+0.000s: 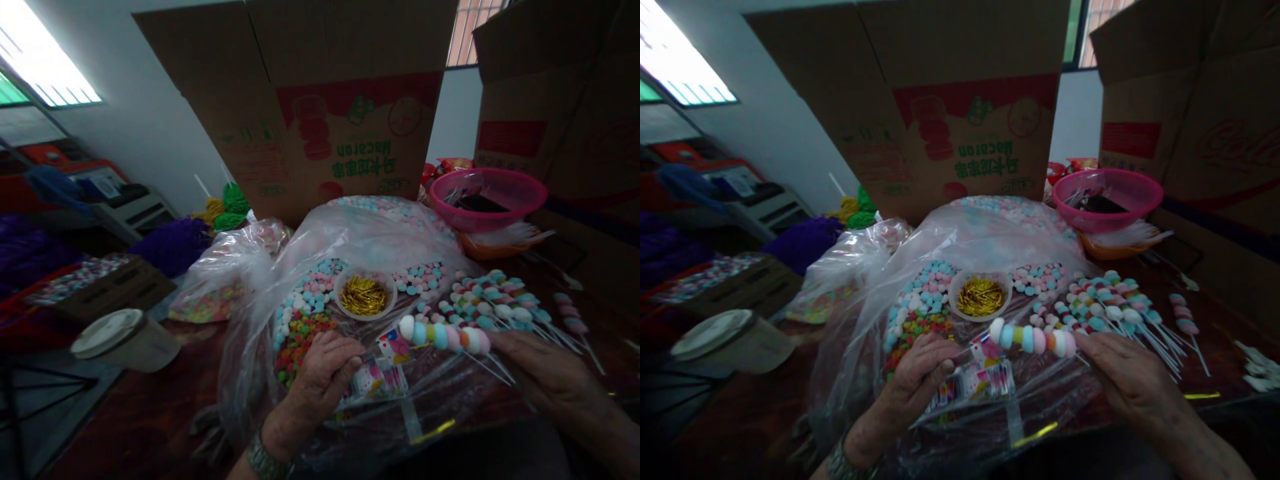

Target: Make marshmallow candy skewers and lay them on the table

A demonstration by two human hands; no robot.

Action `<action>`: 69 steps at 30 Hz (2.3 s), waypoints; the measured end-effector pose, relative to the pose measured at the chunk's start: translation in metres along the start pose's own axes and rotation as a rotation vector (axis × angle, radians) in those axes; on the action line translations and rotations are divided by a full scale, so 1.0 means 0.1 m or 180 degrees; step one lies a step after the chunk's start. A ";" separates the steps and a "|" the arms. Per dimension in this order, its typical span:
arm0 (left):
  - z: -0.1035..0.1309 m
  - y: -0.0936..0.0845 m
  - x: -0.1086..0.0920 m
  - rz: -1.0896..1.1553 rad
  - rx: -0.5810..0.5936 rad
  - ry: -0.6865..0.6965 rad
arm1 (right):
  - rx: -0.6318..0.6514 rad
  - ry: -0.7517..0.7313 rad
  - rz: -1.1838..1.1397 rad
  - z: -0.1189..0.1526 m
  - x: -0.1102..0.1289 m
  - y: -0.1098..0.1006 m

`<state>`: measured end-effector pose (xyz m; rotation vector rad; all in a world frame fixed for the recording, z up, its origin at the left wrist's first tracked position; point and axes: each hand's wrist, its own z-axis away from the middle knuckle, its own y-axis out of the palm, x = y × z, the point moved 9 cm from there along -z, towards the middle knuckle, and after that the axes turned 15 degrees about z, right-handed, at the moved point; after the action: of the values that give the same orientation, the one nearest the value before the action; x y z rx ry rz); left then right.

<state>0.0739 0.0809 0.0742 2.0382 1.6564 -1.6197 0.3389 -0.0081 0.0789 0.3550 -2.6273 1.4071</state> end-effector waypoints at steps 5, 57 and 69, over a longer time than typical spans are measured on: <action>0.07 -0.08 0.01 0.0216 -0.0088 -0.0186 | 0.0187 -0.0420 -0.0059 0.10 0.05 0.12; 0.11 0.20 -0.08 -0.0882 0.1023 0.0062 | 0.0140 -0.1471 0.0061 0.16 0.66 -0.10; 0.20 0.72 0.06 -0.0673 0.1776 -0.0594 | 0.1295 -0.1137 -0.0563 0.15 0.85 0.35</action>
<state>0.1130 0.0420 0.0228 1.8660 1.5179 -2.4908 0.2475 -0.0136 0.0625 0.9403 -2.4539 1.9639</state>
